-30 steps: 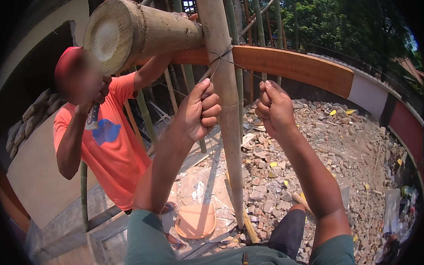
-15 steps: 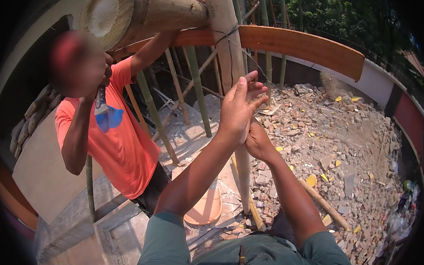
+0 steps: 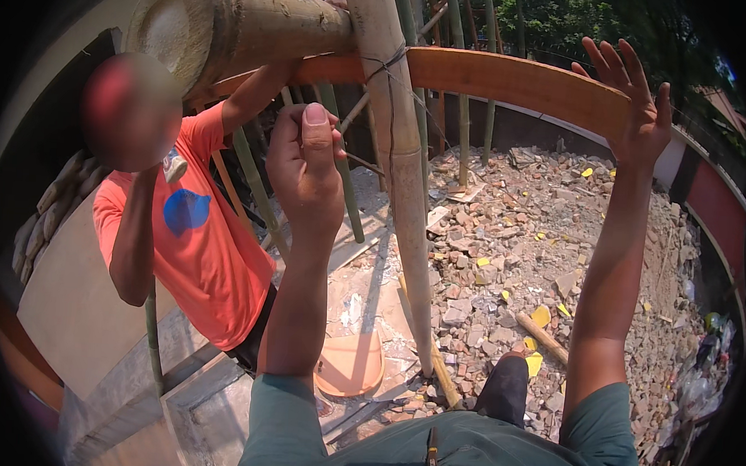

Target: The person carries a wooden plank and walks through a construction site. They then use wire and pliers to tie bamboo poles together, forming a scaffolding structure. Another worker assists by holding the bamboo poles in place.

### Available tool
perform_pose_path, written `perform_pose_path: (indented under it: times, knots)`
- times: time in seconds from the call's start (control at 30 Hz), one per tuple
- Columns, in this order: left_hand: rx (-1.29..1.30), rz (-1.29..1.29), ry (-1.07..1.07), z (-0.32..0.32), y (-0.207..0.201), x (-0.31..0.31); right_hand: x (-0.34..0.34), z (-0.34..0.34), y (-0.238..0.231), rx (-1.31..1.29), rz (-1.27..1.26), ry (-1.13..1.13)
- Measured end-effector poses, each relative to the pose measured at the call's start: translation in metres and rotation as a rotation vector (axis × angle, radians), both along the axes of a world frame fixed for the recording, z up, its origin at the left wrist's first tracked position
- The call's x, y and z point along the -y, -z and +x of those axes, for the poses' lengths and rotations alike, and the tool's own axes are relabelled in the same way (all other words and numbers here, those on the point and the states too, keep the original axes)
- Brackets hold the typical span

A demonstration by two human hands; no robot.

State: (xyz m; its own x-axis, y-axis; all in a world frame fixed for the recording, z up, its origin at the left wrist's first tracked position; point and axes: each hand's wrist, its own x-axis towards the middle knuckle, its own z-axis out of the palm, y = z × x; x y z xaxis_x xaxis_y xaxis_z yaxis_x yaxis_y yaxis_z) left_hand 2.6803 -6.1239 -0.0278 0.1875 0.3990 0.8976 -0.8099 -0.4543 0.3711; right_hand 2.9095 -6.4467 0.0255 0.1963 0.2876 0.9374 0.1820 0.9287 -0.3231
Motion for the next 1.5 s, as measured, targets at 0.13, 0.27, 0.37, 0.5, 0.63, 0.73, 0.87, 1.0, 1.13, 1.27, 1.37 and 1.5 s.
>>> perform_pose_path:
  times: [0.13, 0.27, 0.37, 0.5, 0.63, 0.73, 0.87, 1.0, 1.13, 1.27, 1.37, 1.5]
  knots:
    - [-0.277, 0.117, -0.369, 0.055, -0.021, -0.007, -0.04, 0.004, -0.002, 0.119, -0.036, -0.239]
    - [-0.561, 0.284, -0.618, 0.072, -0.036, 0.005, -0.048, 0.015, 0.0, 0.254, 0.054, -0.347]
    - [-0.46, 0.346, -0.685, 0.071, -0.024, -0.004, -0.058, 0.014, 0.004, 0.231, 0.098, -0.381]
    - [-0.477, 0.41, -0.763, 0.075, -0.016, -0.022, -0.062, 0.009, 0.006, 0.209, 0.124, -0.301]
    - [-0.332, 0.197, -1.027, 0.089, 0.002, 0.0, -0.079, 0.004, 0.012, 0.179, 0.153, -0.266]
    - [-0.281, 0.048, -1.149, 0.105, 0.006, 0.018, -0.073, -0.001, 0.008, 0.202, 0.121, -0.13]
    - [-0.05, 0.077, -1.356, 0.126, 0.015, 0.006, -0.069, -0.005, 0.007, 0.168, 0.068, -0.146]
    - [-0.054, 0.07, -1.367, 0.138, 0.014, 0.003, -0.059, 0.001, 0.009, 0.083, 0.012, -0.141]
    - [-0.248, 0.098, -1.268, 0.1, 0.016, 0.016, 0.014, -0.02, 0.062, -0.145, -0.122, 0.27]
    - [-0.504, -0.1, -0.994, 0.083, 0.002, 0.031, 0.117, -0.097, 0.107, 0.557, -0.647, -0.904]
    - [-0.547, -0.099, -0.983, 0.09, 0.0, 0.033, 0.121, -0.141, 0.097, 0.502, -0.408, -1.089]
    - [-0.583, -0.087, -0.97, 0.085, -0.002, 0.037, 0.119, -0.16, 0.085, 0.516, -0.322, -1.245]
